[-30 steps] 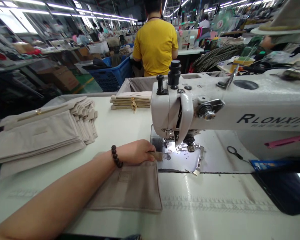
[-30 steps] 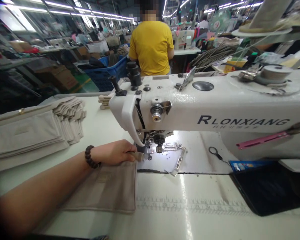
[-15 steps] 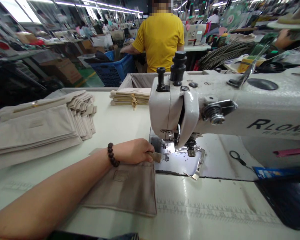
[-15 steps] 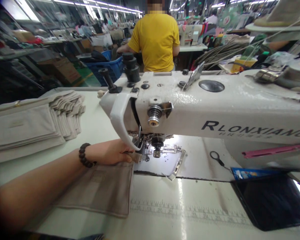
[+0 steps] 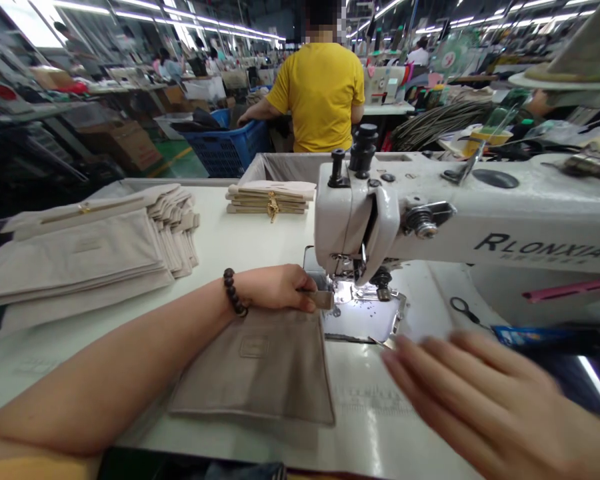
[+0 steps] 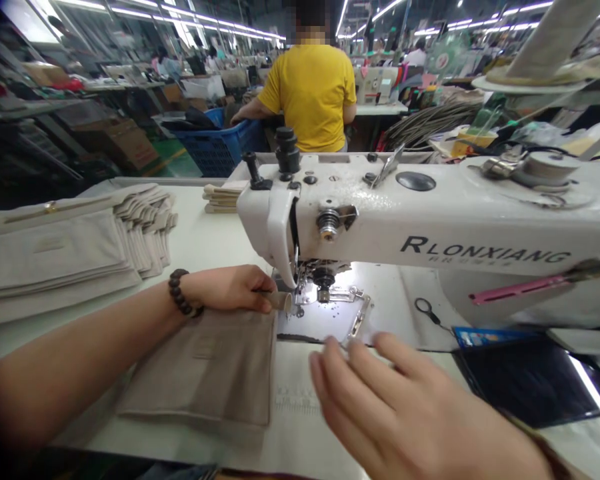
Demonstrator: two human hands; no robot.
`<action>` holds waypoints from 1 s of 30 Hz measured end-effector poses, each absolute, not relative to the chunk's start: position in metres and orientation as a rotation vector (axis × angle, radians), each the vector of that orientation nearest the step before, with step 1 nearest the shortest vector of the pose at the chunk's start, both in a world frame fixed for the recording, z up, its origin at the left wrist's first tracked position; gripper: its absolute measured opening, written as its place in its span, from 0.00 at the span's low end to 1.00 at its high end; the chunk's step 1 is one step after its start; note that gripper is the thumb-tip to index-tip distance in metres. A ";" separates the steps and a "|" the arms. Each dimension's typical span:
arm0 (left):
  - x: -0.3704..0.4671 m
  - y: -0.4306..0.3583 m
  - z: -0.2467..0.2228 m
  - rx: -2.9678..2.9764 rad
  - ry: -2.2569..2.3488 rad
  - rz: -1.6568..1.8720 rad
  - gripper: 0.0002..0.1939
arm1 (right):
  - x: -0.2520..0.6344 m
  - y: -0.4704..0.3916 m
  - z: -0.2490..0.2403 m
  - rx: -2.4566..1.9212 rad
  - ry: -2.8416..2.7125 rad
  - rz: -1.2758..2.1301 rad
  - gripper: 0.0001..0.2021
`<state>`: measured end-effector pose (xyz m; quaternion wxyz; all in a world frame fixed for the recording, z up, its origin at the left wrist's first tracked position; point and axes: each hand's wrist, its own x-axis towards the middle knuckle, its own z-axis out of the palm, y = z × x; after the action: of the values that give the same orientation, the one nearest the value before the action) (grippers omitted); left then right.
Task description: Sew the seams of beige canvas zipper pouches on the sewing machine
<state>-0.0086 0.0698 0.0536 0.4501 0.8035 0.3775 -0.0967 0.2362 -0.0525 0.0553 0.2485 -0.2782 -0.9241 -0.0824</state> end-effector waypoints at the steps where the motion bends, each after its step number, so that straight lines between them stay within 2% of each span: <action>1: -0.009 0.068 0.055 1.987 0.923 -0.228 0.09 | 0.225 -0.044 0.054 -0.639 -2.598 -0.294 0.11; 5: -0.013 0.063 0.056 2.008 0.904 -0.157 0.11 | 0.189 -0.019 0.039 -0.309 -2.720 -0.466 0.09; 17: -0.009 0.060 0.046 1.851 0.880 -0.119 0.10 | 0.188 -0.035 0.030 -0.358 -2.588 -0.349 0.14; 30: -0.010 0.064 0.038 1.768 0.923 -0.102 0.15 | 0.190 -0.036 0.013 -0.405 -2.556 -0.332 0.11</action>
<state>-0.0097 0.0639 0.0377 0.5415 0.7443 0.3885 -0.0431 0.1897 -0.0362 0.0126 0.2629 -0.1498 -0.9452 -0.1229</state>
